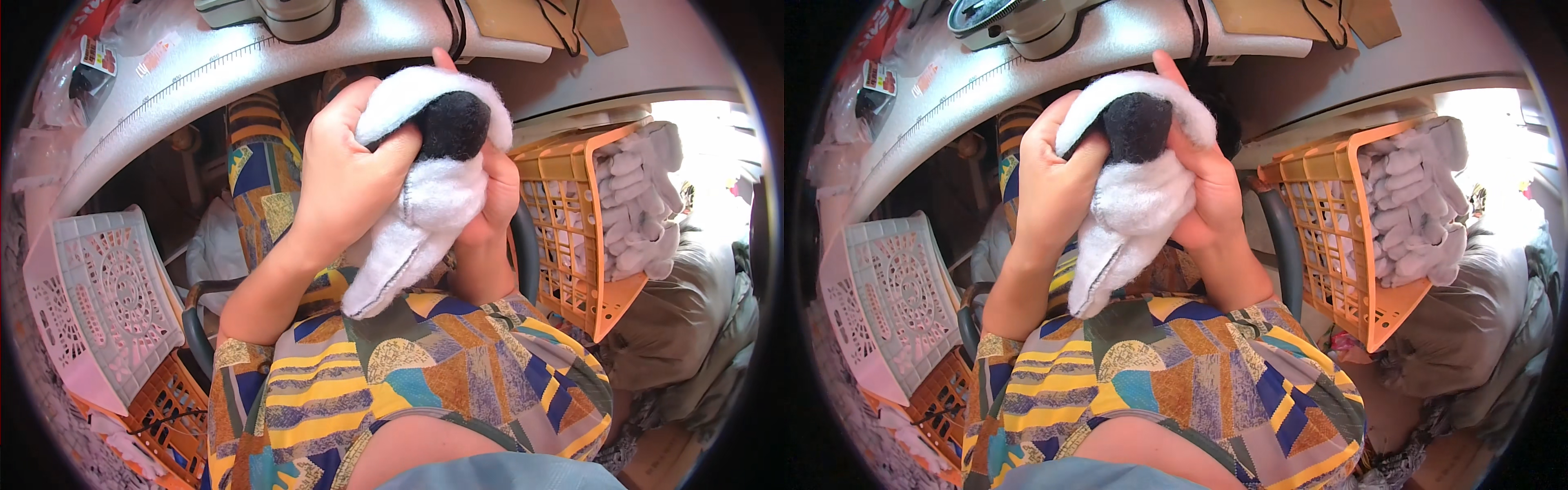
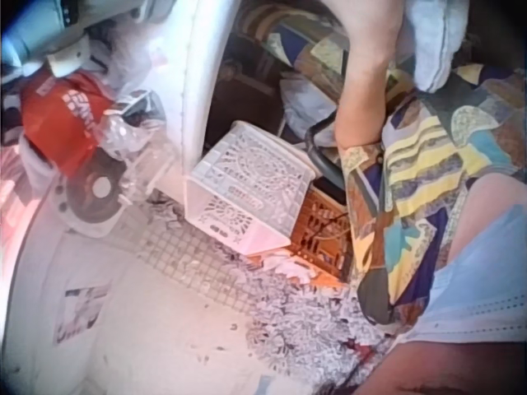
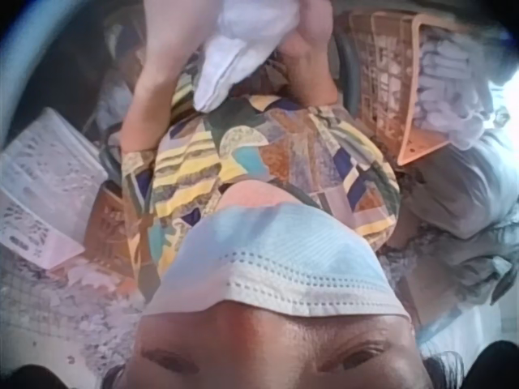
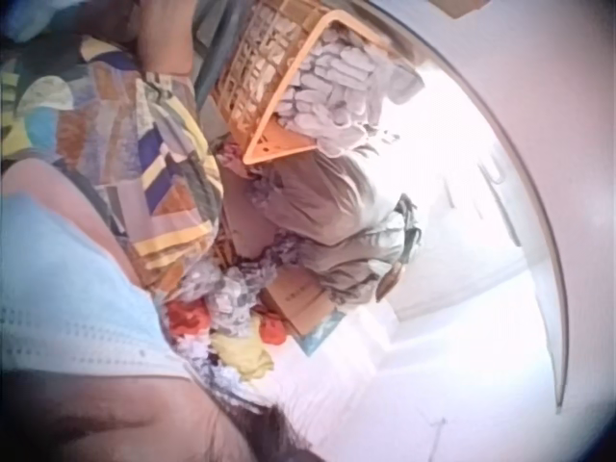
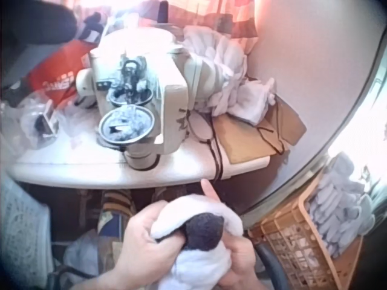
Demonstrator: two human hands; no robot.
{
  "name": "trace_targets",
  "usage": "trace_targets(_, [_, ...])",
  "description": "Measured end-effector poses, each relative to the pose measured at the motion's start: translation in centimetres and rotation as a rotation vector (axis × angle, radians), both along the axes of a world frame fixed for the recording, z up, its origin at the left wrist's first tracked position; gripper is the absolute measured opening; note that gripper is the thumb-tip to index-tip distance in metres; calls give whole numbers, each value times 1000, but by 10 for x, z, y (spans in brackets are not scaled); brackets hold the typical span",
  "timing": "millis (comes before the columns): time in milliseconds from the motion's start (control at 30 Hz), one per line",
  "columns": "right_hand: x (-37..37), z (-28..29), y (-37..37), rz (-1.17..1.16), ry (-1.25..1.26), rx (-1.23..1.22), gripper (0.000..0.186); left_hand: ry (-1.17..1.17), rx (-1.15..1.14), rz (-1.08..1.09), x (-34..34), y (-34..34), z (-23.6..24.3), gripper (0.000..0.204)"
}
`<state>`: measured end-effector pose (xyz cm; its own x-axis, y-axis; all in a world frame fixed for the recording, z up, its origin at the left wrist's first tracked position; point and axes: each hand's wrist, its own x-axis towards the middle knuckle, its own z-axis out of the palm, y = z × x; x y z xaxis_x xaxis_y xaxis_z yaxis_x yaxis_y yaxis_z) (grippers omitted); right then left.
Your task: The person is sewing and assembling fabric gloves using a specialized industrial sewing machine and small hand tools like scissors.
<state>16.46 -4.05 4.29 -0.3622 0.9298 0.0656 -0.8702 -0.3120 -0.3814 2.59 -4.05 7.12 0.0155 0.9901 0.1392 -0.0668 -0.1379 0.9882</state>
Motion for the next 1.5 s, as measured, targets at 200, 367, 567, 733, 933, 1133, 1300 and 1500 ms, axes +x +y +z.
trace_targets(200, [0,-1,2,6,83,-73,57,-63,-32,32,4,3,-8,22])
trace_targets(367, [-1,-7,4,17,121,-87,59,-75,-9,70,7,-2,-4,21])
trace_targets(567, [3,2,7,-248,-647,407,73,522,187,117,-13,-1,-4,22])
trace_targets(733, [3,-16,0,-993,-1385,581,30,886,1002,264,8,-35,-35,22])
trace_targets(933, [12,-35,-20,-1304,-1490,1213,24,330,381,-353,-24,-37,-49,87])
trace_targets(1133, [-13,-59,-34,-1196,-1505,1525,27,-243,-292,-62,-23,-48,-57,34])
trace_targets(1300, [-14,-75,-34,-504,-1532,1308,46,-227,-140,143,-48,-34,-63,42])
trace_targets(1500, [1,-33,-18,-625,-1268,1122,46,-192,-42,78,-65,-38,-53,41])
